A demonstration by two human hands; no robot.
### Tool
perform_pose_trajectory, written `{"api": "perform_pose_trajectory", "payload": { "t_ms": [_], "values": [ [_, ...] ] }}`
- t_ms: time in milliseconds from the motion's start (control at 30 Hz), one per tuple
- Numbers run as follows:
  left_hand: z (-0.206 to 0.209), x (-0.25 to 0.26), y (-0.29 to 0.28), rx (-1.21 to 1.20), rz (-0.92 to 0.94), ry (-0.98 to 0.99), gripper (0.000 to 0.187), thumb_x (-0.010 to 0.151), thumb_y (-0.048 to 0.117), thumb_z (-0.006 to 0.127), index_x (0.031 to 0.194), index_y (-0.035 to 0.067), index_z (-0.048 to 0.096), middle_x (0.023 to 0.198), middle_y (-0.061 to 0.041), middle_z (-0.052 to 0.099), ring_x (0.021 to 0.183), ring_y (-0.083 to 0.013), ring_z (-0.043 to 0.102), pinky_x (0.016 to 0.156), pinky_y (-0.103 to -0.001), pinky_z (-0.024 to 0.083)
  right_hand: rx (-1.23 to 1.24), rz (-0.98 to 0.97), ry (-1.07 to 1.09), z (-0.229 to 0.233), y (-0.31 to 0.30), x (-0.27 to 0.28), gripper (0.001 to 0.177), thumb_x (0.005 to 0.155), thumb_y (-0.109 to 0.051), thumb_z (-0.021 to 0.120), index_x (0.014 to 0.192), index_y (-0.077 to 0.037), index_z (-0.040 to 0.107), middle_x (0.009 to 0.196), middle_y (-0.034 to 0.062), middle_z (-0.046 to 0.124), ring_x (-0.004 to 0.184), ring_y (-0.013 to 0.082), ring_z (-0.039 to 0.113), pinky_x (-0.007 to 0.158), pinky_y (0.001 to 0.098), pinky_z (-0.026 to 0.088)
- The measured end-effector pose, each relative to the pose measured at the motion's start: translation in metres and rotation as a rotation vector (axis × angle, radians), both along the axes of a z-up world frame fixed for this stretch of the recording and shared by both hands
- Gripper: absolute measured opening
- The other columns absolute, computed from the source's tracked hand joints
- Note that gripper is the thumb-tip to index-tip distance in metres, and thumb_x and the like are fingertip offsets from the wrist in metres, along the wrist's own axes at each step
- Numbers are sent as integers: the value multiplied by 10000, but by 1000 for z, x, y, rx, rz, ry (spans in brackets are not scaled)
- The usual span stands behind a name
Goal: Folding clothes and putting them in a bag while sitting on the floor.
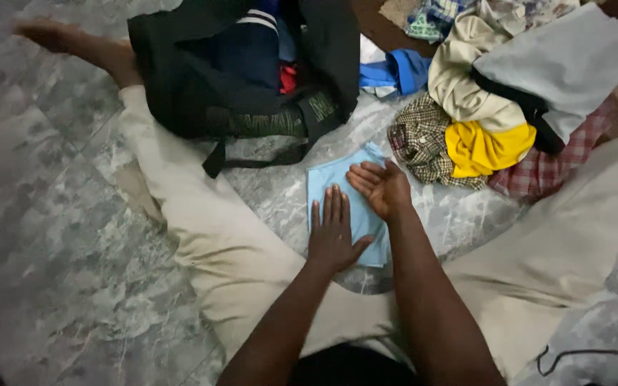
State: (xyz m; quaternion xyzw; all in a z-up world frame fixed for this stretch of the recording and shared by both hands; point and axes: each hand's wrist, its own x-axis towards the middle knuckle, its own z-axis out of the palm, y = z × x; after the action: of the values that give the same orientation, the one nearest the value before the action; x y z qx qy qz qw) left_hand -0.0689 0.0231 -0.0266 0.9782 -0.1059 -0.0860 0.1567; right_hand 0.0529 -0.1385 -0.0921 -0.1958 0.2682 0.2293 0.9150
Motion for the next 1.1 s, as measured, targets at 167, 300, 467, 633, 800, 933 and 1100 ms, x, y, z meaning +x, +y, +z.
{"api": "perform_pose_trajectory", "payload": {
  "t_ms": [167,300,467,633,800,933,1100],
  "values": [
    [6,6,-7,-53,38,-31,1170,907,782,489,1591,-105,152,1690,-315,48,1589,-426,-9,1233,-610,1,-147,130,-40,3,5,14,654,1032,-471,480,1302,120,554,1368,370,580,1280,480,594,1121,537,491],
    [5,20,-7,-88,76,-25,1173,906,778,471,1597,-111,141,1695,-317,51,1589,-438,0,1236,-612,8,-36,90,-185,0,8,34,673,1049,-484,538,1291,144,516,1397,386,552,1300,488,569,1151,556,482],
    [-9,21,-2,-63,132,-85,1128,963,773,429,1618,-100,144,1710,-311,55,1600,-442,8,1237,-631,11,-76,5,-89,11,11,35,763,972,-545,566,1318,134,526,1463,385,508,1338,487,567,1114,528,450],
    [9,30,-3,-5,128,30,1039,954,687,432,1558,-114,160,1663,-325,62,1551,-450,17,1191,-641,23,-52,35,-168,12,11,37,791,967,-581,583,1320,119,473,1457,376,509,1332,491,561,1155,572,474],
    [-2,42,4,-16,183,-101,857,1017,511,477,1602,-63,227,1713,-262,134,1605,-411,81,1260,-612,70,-69,74,-208,20,-3,20,823,959,-613,566,1355,106,505,1418,350,551,1312,461,584,1147,557,475],
    [-15,61,16,-14,128,-164,792,1047,462,486,1600,-41,226,1697,-236,144,1583,-399,98,1239,-626,77,-185,60,-152,22,-12,14,819,966,-607,551,1349,116,508,1384,342,574,1290,456,592,1133,563,489],
    [-9,62,18,-61,140,-140,794,1029,458,477,1603,-28,220,1704,-218,141,1583,-376,95,1236,-620,69,-165,31,-154,15,-15,9,839,972,-648,487,1303,122,527,1351,351,601,1274,469,601,1112,559,494]
  ]
}}
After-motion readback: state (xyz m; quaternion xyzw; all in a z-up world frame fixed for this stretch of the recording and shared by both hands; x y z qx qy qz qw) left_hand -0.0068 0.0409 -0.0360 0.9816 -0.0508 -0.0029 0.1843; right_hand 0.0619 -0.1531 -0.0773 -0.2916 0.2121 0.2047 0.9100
